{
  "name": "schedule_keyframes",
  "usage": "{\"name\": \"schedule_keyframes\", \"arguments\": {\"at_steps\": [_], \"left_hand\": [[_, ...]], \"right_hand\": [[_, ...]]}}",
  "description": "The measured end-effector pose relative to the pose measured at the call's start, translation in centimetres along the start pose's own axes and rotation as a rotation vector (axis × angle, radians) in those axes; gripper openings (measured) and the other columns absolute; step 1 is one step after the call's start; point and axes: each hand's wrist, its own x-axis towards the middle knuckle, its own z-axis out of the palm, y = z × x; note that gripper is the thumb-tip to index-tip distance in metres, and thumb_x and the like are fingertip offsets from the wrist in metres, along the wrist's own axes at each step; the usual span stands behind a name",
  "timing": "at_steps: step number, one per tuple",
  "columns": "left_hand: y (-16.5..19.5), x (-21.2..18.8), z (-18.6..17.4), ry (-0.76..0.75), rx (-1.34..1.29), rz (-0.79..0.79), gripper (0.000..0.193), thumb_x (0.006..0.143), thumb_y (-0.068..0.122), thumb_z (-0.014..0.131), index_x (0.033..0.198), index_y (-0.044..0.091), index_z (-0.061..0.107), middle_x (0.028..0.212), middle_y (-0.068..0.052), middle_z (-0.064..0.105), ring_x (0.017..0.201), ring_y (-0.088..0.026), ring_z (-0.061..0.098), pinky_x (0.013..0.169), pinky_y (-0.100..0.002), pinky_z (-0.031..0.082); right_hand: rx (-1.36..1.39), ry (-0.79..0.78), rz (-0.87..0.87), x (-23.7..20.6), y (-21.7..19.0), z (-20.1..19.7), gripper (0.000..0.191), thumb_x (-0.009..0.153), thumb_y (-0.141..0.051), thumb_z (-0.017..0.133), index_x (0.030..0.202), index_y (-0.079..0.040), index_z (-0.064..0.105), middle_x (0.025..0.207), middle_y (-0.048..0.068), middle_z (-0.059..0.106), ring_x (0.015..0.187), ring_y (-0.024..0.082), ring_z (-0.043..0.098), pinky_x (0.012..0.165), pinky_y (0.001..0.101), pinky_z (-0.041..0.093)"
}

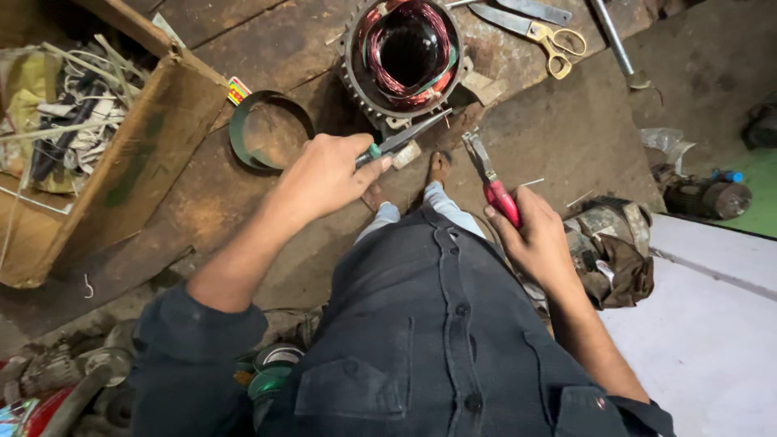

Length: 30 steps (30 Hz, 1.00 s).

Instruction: The person works on an electric motor stator on a workbench, hammering around the copper winding with a mallet, cutting and trimming wire ends with pliers, tucking wires into the slots, and folding white insulation paper around the winding. They handle the stator, turning it to reach different sides while securing the coil.

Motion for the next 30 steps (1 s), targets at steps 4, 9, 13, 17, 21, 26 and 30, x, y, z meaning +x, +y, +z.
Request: {"name": "schedule_keyframes", "arguments": {"at_steps": [4,9,13,17,21,26,30], "left_hand": [[0.6,-0.2,0.7,0.009,0.075,-0.033,0.036,0.097,0.034,0.069,0.085,0.000,0.063,0.072,-0.023,0.068,0.077,-0.047,0.068,0.067,-0.055,0.054],[0.9,-0.2,2.0,0.104,0.159,-0.011,0.035,0.095,0.034,0.071,0.086,0.000,0.063,0.077,-0.026,0.069,0.076,-0.050,0.066,0.065,-0.059,0.053],[0.6,-0.4,2.8,0.121,0.192,-0.021,0.035,0.095,0.034,0.070,0.087,0.001,0.062,0.078,-0.026,0.070,0.075,-0.050,0.067,0.064,-0.059,0.054],[-0.1,-0.5,3.3,0.160,0.236,-0.010,0.035,0.095,0.034,0.071,0.088,0.002,0.062,0.077,-0.024,0.070,0.073,-0.049,0.068,0.062,-0.059,0.054],[-0.9,-0.4,3.9,0.213,0.239,0.066,0.032,0.094,0.032,0.072,0.089,0.003,0.060,0.078,-0.023,0.070,0.071,-0.048,0.068,0.060,-0.057,0.054],[-1.8,-0.5,4.6,0.225,0.247,0.062,0.031,0.093,0.031,0.072,0.089,0.003,0.058,0.078,-0.022,0.070,0.070,-0.047,0.068,0.059,-0.057,0.054],[-2.2,-0.4,5.0,0.223,0.258,0.083,0.032,0.095,0.032,0.072,0.090,0.003,0.058,0.077,-0.023,0.070,0.068,-0.046,0.068,0.058,-0.056,0.055]], "right_hand": [[-0.089,0.031,-0.068,0.3,-0.6,0.4,0.031,0.096,-0.023,0.074,0.091,-0.001,0.053,0.083,0.019,0.057,0.079,0.041,0.057,0.070,0.0484,0.045],[-0.074,0.004,0.040,0.9,-0.9,1.2,0.032,0.098,-0.025,0.072,0.094,-0.001,0.051,0.085,0.020,0.056,0.079,0.043,0.058,0.070,0.0490,0.047],[-0.114,0.058,-0.039,1.5,-0.7,1.8,0.029,0.097,-0.022,0.073,0.100,-0.002,0.052,0.093,0.023,0.058,0.080,0.045,0.059,0.067,0.0496,0.047],[-0.025,0.011,-0.020,2.7,0.1,1.8,0.048,0.087,-0.029,0.087,0.099,-0.003,0.049,0.089,0.018,0.060,0.077,0.037,0.065,0.067,0.0453,0.051],[0.437,-0.297,0.305,4.4,1.6,0.4,0.057,0.071,-0.017,0.086,0.114,-0.009,0.048,0.085,0.010,0.058,0.068,0.028,0.062,0.057,0.0435,0.050],[0.181,-0.198,-0.046,4.1,1.9,0.1,0.058,0.076,-0.018,0.084,0.123,-0.004,0.052,0.089,0.013,0.055,0.080,0.030,0.059,0.071,0.0417,0.050],[-0.350,0.110,-0.235,2.1,0.5,1.3,0.056,0.094,-0.015,0.076,0.144,-0.007,0.052,0.111,0.016,0.060,0.103,0.033,0.063,0.088,0.0422,0.053]]}}
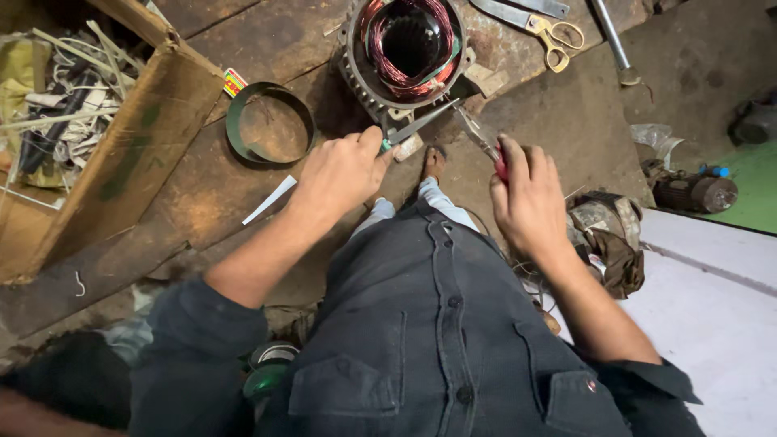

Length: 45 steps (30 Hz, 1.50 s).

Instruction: The person works on an electric motor stator on a workbench, hammering around the copper winding with a mallet, cutting and trimming wire ends with pliers, tucking wires into the slots, and folding white insulation paper around the winding. They handle the stator, turning it to reach different sides while securing the coil.

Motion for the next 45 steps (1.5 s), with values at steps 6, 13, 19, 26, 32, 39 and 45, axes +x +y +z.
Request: {"name": "schedule_keyframes", "arguments": {"at_steps": [6,13,19,26,32,39,45], "left_hand": [[-0.5,0.1,0.2,0.059,0.005,0.058,0.034,0.096,0.033,0.072,0.088,0.003,0.057,0.072,-0.023,0.068,0.065,-0.045,0.068,0.056,-0.054,0.055],[-0.5,0.1,0.2,0.047,0.025,0.065,0.033,0.096,0.031,0.071,0.087,0.003,0.057,0.073,-0.023,0.069,0.065,-0.045,0.068,0.056,-0.055,0.055],[-0.4,0.0,0.2,0.058,0.027,0.077,0.033,0.095,0.031,0.072,0.088,0.003,0.057,0.074,-0.021,0.069,0.065,-0.044,0.069,0.055,-0.053,0.055],[-0.6,-0.2,0.2,0.066,0.065,0.076,0.029,0.093,0.029,0.072,0.088,0.004,0.058,0.074,-0.019,0.069,0.065,-0.042,0.069,0.056,-0.053,0.055],[-0.3,-0.1,0.3,0.040,0.079,0.065,0.030,0.093,0.030,0.074,0.088,0.004,0.058,0.074,-0.020,0.069,0.064,-0.042,0.069,0.055,-0.052,0.055],[-0.1,-0.2,0.1,0.043,0.059,0.064,0.029,0.093,0.027,0.074,0.088,0.003,0.058,0.074,-0.020,0.069,0.065,-0.042,0.069,0.055,-0.052,0.055],[-0.2,0.0,0.2,0.049,0.057,0.076,0.028,0.092,0.027,0.073,0.088,0.004,0.058,0.075,-0.019,0.070,0.067,-0.042,0.069,0.057,-0.052,0.056]], "right_hand": [[0.609,-0.422,0.489,2.2,1.0,0.2,0.070,0.085,-0.016,0.082,0.144,-0.011,0.044,0.097,0.015,0.059,0.078,0.037,0.064,0.066,0.0487,0.053],[0.163,-0.035,0.005,0.5,0.5,0.1,0.049,0.090,-0.020,0.075,0.130,-0.003,0.053,0.103,0.020,0.061,0.091,0.038,0.065,0.079,0.0460,0.054],[1.009,-0.451,0.583,1.8,1.8,0.6,0.033,0.105,-0.029,0.066,0.123,-0.004,0.054,0.091,0.020,0.063,0.077,0.038,0.062,0.067,0.0478,0.051],[0.385,-0.426,0.358,-0.1,2.8,-0.6,0.039,0.097,-0.035,0.070,0.094,-0.003,0.049,0.075,0.022,0.061,0.069,0.038,0.065,0.066,0.0460,0.051],[0.152,-0.157,0.232,0.1,-0.4,0.1,0.037,0.102,-0.028,0.072,0.100,0.000,0.048,0.088,0.026,0.063,0.083,0.049,0.062,0.070,0.0527,0.048],[0.192,-0.140,0.276,0.3,-0.1,1.3,0.036,0.101,-0.028,0.072,0.111,-0.003,0.049,0.092,0.022,0.066,0.081,0.040,0.067,0.069,0.0472,0.052],[1.650,-0.789,0.595,1.4,5.1,2.3,0.046,0.093,-0.042,0.076,0.113,-0.008,0.054,0.083,0.012,0.068,0.068,0.022,0.069,0.058,0.0373,0.055]]}}
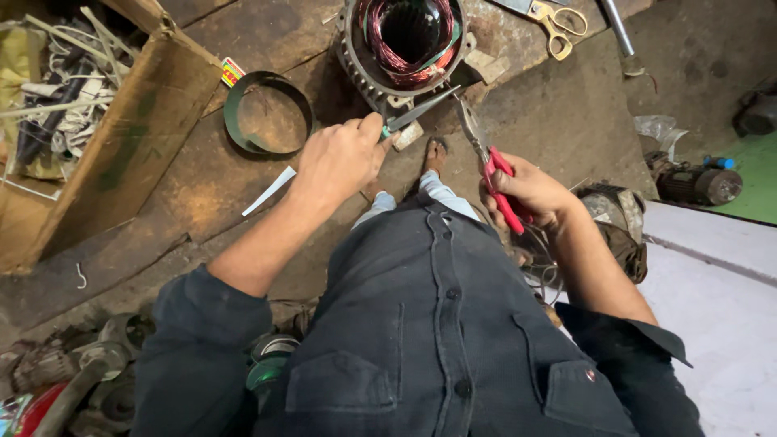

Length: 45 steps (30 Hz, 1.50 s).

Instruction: The person works on an electric motor stator on a workbench, hammering around the copper winding with a mallet, cutting and trimming wire ends with pliers, tucking wires into the slots, and folding white insulation paper around the winding. They handle the stator, turning it to reach different sides while securing the coil.

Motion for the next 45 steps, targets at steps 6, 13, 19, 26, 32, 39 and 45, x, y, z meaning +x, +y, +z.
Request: {"name": "schedule_keyframes", "arguments": {"at_steps": [6,13,19,26,32,39,45], "left_hand": [[0.0,-0.1,0.1,0.002,0.029,-0.012,0.029,0.092,0.028,0.073,0.089,0.004,0.059,0.075,-0.019,0.070,0.065,-0.042,0.069,0.055,-0.051,0.055],[-0.2,-0.2,0.3,0.010,0.031,0.006,0.028,0.092,0.026,0.074,0.089,0.003,0.059,0.075,-0.019,0.069,0.065,-0.041,0.069,0.055,-0.050,0.055],[0.1,-0.3,0.2,0.005,0.037,-0.013,0.028,0.091,0.026,0.075,0.087,0.004,0.058,0.075,-0.018,0.069,0.066,-0.040,0.070,0.055,-0.050,0.055],[1.3,-0.4,-1.3,0.061,0.009,-0.035,0.027,0.092,0.026,0.074,0.089,0.004,0.058,0.078,-0.016,0.069,0.072,-0.040,0.069,0.060,-0.051,0.054],[3.0,-4.0,-4.8,0.104,-0.095,-0.252,0.031,0.096,0.033,0.075,0.092,0.004,0.064,0.077,-0.018,0.070,0.071,-0.040,0.068,0.060,-0.050,0.053],[-2.3,-4.1,-2.0,0.213,-0.829,-0.858,0.027,0.101,0.031,0.065,0.107,0.004,0.065,0.083,-0.007,0.073,0.076,-0.020,0.077,0.060,-0.032,0.058],[-8.8,4.9,4.6,0.154,-1.615,-0.832,0.039,0.093,0.029,0.066,0.121,0.003,0.058,0.102,-0.008,0.068,0.084,-0.018,0.069,0.069,-0.047,0.065]], "right_hand": [[-0.884,0.368,-0.231,-2.1,0.6,2.2,0.039,0.104,-0.040,0.068,0.110,-0.004,0.055,0.099,0.017,0.072,0.093,0.033,0.068,0.082,0.0440,0.052],[-1.348,0.730,-0.338,-1.1,0.7,5.6,0.035,0.101,-0.030,0.069,0.107,0.000,0.052,0.088,0.025,0.064,0.082,0.048,0.064,0.070,0.0511,0.049],[-0.709,0.414,-0.201,-0.2,0.3,2.6,0.032,0.102,-0.030,0.066,0.107,-0.002,0.053,0.090,0.017,0.065,0.075,0.034,0.065,0.070,0.0430,0.053],[-0.442,0.133,-0.100,-0.7,-0.3,-2.4,0.033,0.100,-0.035,0.062,0.112,-0.004,0.059,0.101,0.011,0.073,0.090,0.018,0.073,0.082,0.0339,0.059],[-0.944,0.709,-0.169,1.1,-1.0,-6.1,0.025,0.093,-0.019,0.071,0.108,-0.001,0.060,0.104,0.015,0.073,0.091,0.023,0.068,0.082,0.0369,0.054],[-1.438,0.870,-0.594,9.1,-1.6,-9.1,0.037,0.096,-0.015,0.072,0.126,0.001,0.061,0.126,0.026,0.057,0.111,0.043,0.057,0.096,0.0498,0.049],[-1.673,0.781,-0.714,12.1,-2.1,-7.7,0.047,0.103,-0.021,0.076,0.141,0.000,0.059,0.145,0.032,0.048,0.124,0.052,0.047,0.106,0.0562,0.041]]}}
